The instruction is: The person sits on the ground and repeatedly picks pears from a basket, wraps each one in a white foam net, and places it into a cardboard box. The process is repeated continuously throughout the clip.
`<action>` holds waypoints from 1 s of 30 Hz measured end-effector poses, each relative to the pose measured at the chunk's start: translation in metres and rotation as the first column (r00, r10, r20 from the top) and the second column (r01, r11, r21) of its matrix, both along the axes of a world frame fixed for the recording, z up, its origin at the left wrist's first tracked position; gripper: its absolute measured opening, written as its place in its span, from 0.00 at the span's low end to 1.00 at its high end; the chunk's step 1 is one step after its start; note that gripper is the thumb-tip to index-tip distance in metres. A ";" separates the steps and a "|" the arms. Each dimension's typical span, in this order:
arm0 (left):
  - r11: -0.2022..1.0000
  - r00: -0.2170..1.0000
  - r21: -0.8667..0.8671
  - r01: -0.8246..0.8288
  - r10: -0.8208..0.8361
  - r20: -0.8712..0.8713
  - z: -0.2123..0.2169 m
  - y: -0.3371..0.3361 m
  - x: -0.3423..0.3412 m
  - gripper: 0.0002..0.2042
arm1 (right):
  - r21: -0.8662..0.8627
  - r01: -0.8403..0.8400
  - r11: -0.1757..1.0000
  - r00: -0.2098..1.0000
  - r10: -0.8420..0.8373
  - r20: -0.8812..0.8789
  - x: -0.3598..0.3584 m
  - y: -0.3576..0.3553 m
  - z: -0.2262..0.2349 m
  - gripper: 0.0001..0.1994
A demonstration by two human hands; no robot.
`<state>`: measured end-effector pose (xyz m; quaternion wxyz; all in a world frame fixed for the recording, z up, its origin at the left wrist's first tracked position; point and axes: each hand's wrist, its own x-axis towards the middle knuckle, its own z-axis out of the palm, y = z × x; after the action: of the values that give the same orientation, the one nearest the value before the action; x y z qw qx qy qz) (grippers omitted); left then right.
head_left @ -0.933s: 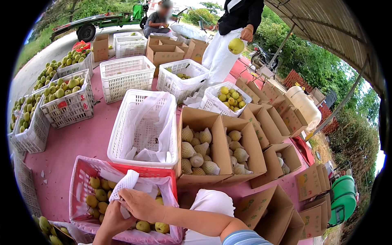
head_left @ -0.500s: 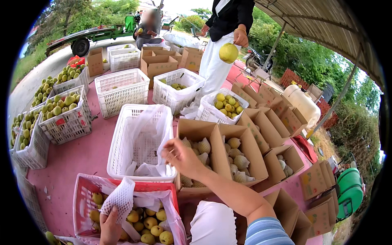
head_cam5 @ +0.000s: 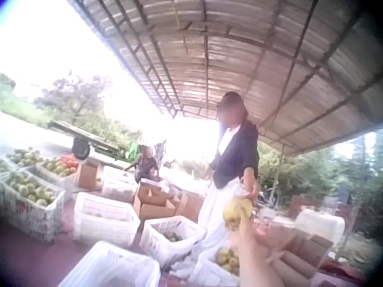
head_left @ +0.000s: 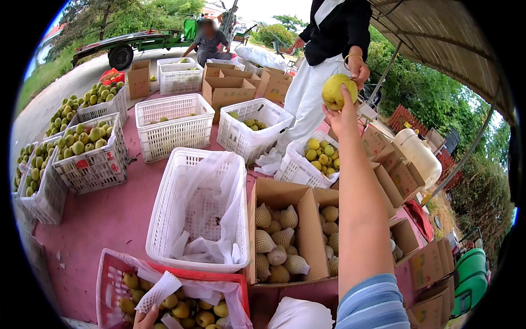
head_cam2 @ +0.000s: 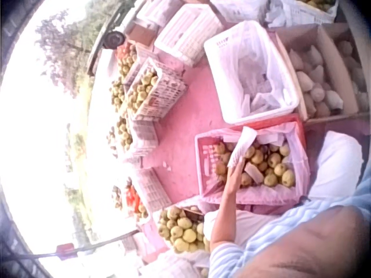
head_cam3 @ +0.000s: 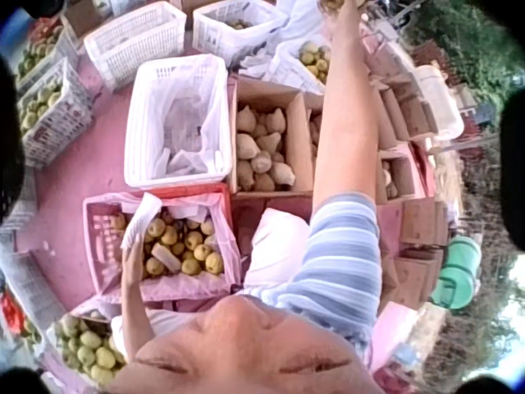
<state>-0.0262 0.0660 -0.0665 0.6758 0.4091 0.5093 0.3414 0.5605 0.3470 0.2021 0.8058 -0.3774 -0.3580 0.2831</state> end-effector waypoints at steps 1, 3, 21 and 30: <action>1.000 1.000 0.014 0.004 -0.004 0.001 -0.001 0.001 0.001 0.20 | 0.007 -0.104 0.995 0.993 0.104 -0.054 -0.002 -0.004 0.005 0.41; 0.999 1.000 0.042 0.021 -0.022 0.003 0.000 0.002 0.003 0.21 | 0.026 -0.233 0.972 0.963 0.234 -0.132 -0.006 -0.019 0.012 0.38; 0.929 0.995 0.358 -0.097 0.096 0.020 0.069 -0.025 0.033 0.18 | -0.134 -0.912 0.388 0.331 0.503 -0.798 -0.291 -0.272 -0.121 0.38; 0.998 0.699 0.055 0.007 -0.044 0.714 0.089 -0.036 0.013 0.31 | -0.580 -0.605 0.545 0.515 0.824 0.237 -0.350 -0.313 -0.148 0.45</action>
<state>-0.0133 0.0297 0.0225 0.8150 0.2678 0.1933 0.4761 0.2101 0.0337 0.0544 0.3867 -0.4129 -0.6019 0.5637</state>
